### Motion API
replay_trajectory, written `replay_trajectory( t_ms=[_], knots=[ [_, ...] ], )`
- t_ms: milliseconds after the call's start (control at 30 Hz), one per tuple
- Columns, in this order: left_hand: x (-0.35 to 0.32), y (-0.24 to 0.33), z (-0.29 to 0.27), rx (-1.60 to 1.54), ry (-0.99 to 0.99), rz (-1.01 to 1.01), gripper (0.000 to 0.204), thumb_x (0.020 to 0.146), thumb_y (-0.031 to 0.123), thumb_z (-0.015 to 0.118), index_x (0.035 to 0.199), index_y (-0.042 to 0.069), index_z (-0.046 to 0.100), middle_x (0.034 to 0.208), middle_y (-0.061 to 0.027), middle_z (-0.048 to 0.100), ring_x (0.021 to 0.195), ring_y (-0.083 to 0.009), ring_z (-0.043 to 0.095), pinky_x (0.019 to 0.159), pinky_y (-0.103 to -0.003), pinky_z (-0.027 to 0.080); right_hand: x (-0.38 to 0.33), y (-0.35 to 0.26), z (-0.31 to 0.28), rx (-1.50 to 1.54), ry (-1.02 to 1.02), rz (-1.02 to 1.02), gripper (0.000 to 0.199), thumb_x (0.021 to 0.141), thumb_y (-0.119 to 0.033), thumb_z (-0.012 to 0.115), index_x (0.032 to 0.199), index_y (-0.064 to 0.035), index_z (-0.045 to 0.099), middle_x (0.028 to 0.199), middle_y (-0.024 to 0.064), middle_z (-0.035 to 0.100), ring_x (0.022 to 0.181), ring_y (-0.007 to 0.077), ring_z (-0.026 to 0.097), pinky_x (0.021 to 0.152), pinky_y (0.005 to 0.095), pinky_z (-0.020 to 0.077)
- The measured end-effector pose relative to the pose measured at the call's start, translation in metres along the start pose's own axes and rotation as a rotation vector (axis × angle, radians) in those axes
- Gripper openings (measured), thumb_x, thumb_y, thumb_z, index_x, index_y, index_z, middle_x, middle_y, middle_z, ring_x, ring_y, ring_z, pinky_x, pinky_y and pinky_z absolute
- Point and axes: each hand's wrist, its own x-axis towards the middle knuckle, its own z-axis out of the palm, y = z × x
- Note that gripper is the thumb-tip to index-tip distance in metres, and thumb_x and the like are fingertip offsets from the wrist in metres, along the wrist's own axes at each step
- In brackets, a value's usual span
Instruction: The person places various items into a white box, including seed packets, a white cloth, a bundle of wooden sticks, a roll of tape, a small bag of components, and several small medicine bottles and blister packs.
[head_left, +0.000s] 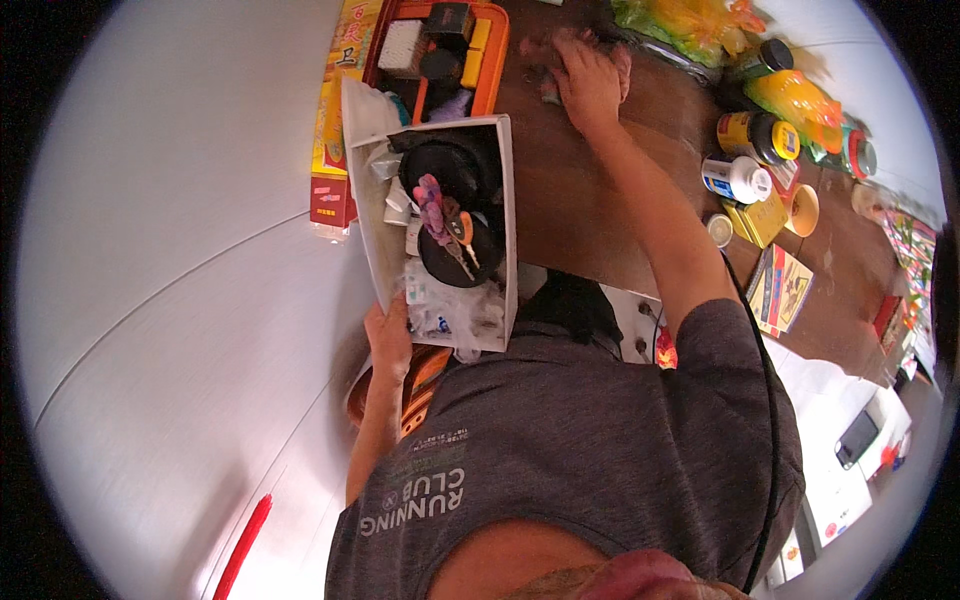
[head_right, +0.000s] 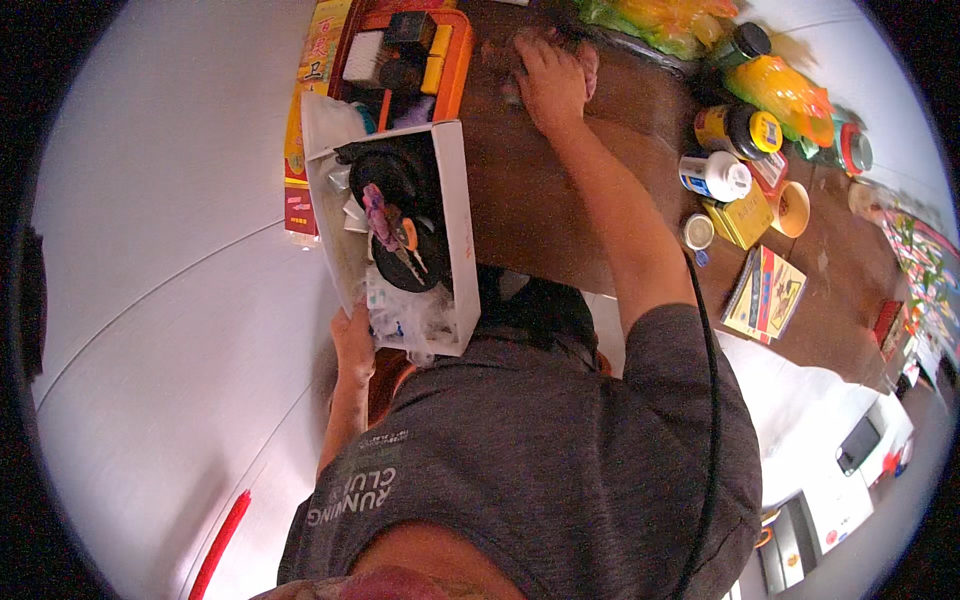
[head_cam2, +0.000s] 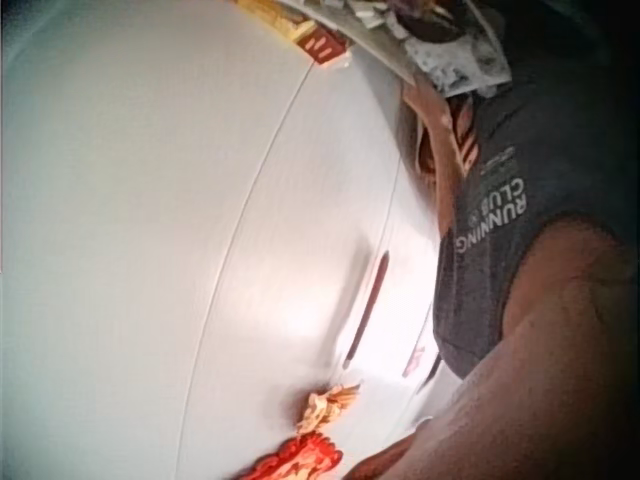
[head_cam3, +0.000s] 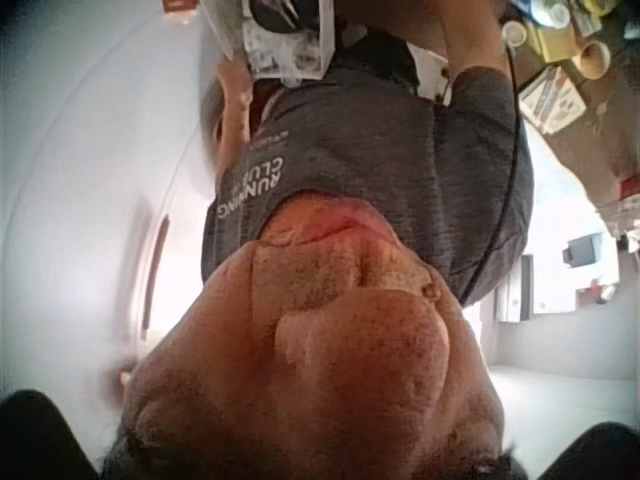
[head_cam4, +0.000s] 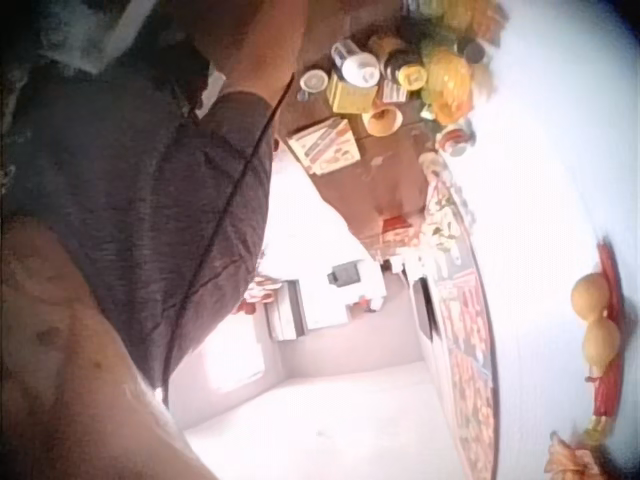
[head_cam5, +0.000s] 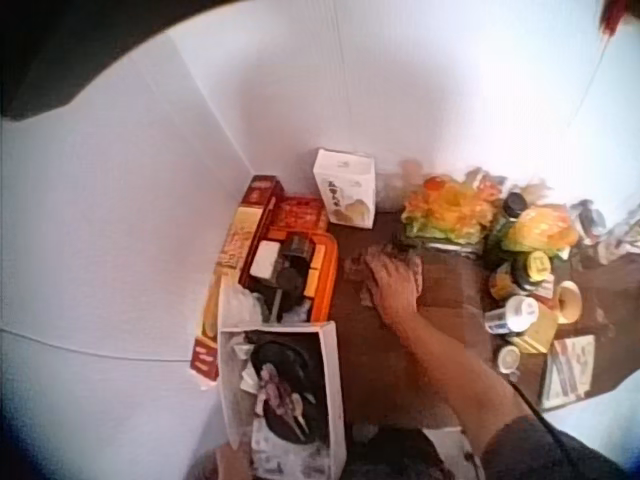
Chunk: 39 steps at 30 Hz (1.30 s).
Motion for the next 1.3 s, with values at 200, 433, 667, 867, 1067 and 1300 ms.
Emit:
replay_trajectory(
  t_ms=[200,433,667,867,1067,1300],
  knots=[
    [0.001,0.007,0.003,0.044,-0.035,0.018,0.035,0.105,0.025,0.055,0.112,-0.007,0.066,0.097,-0.0036,0.065,0.089,-0.0128,0.057,0.081,-0.029,0.048,0.021,-0.028,0.01,-0.165,-0.132,0.011,0.044,0.085,-0.025,0.071,0.127,-0.0194,0.063,0.131,0.0054,0.061,0.123,0.0354,0.054,0.1,0.0527,0.0446],
    [0.022,0.009,-0.002,0.079,-0.073,-0.05,0.034,0.106,0.025,0.054,0.111,-0.006,0.067,0.097,-0.003,0.067,0.086,-0.009,0.057,0.077,-0.027,0.048,-0.095,-0.062,-0.076,0.252,-0.526,-0.401,0.047,0.067,-0.019,0.074,0.114,-0.0128,0.069,0.132,0.0094,0.06,0.127,0.0347,0.05,0.109,0.0536,0.0379],
    [0.03,0.007,-0.003,-0.048,-0.122,-0.044,0.036,0.106,0.027,0.055,0.11,-0.006,0.067,0.095,-0.0025,0.066,0.083,-0.0099,0.058,0.074,-0.028,0.048,-0.104,0.0,-0.117,0.168,-0.337,-0.135,0.05,0.072,-0.006,0.069,0.122,-0.0129,0.064,0.132,0.0111,0.061,0.123,0.0362,0.055,0.105,0.0479,0.0425],
    [0.035,-0.005,-0.005,0.026,-0.077,-0.027,0.035,0.105,0.025,0.055,0.115,-0.008,0.066,0.098,-0.0055,0.067,0.087,-0.0134,0.059,0.078,-0.031,0.049,-0.03,0.002,-0.031,0.043,-0.139,-0.151,0.046,0.078,-0.015,0.071,0.124,-0.0149,0.064,0.133,0.0076,0.062,0.125,0.0335,0.056,0.106,0.0454,0.0457],
    [0.026,0.005,0.009,-0.021,-0.055,-0.024,0.037,0.104,0.025,0.055,0.118,-0.008,0.065,0.102,-0.0062,0.068,0.09,-0.0145,0.06,0.08,-0.031,0.05,-0.003,0.005,-0.036,-0.019,-0.284,-0.22,0.048,0.08,-0.016,0.071,0.126,-0.0155,0.061,0.133,0.0058,0.06,0.128,0.0319,0.053,0.106,0.0454,0.0453],
    [0.02,0.018,0.024,0.18,-0.087,-0.03,0.038,0.104,0.027,0.055,0.115,-0.007,0.067,0.096,-0.0059,0.068,0.082,-0.0135,0.059,0.073,-0.032,0.049,-0.05,0.1,-0.09,-0.233,-0.284,0.059,0.048,0.087,-0.02,0.064,0.135,-0.0153,0.058,0.138,0.0087,0.056,0.136,0.0321,0.047,0.112,0.0437,0.0412]
  ],
)
